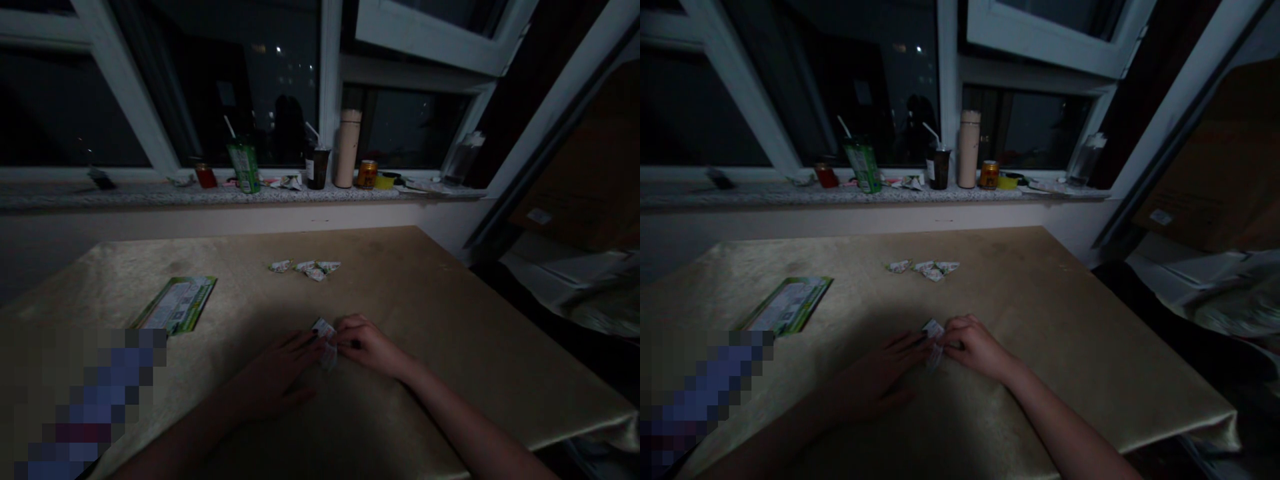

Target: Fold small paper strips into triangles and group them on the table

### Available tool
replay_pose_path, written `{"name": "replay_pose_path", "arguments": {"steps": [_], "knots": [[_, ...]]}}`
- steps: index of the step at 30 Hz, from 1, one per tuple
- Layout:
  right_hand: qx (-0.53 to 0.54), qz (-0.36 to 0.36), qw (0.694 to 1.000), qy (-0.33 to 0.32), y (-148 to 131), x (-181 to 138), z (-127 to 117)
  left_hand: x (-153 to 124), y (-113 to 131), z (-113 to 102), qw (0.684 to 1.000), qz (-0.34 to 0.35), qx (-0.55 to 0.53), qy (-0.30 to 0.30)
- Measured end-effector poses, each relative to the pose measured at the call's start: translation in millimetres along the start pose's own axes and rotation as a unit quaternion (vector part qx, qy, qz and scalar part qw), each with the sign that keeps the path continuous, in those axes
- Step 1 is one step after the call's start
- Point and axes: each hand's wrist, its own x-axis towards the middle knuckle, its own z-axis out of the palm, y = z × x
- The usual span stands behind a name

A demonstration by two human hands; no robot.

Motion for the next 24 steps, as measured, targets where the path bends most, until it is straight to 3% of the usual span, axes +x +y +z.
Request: {"name": "replay_pose_path", "arguments": {"steps": [14, 24], "knots": [[0.019, 0.013, 1.000, -0.019, 2.7, 0.9, -2.5, -1.4, -1.0, 1.6, 0.999, -0.012, 0.024, 0.040], [-0.033, 0.121, 0.992, 0.029, 0.8, 3.6, 1.3, -7.2, -6.7, 0.7, 1.000, 0.005, 0.015, 0.015]]}}
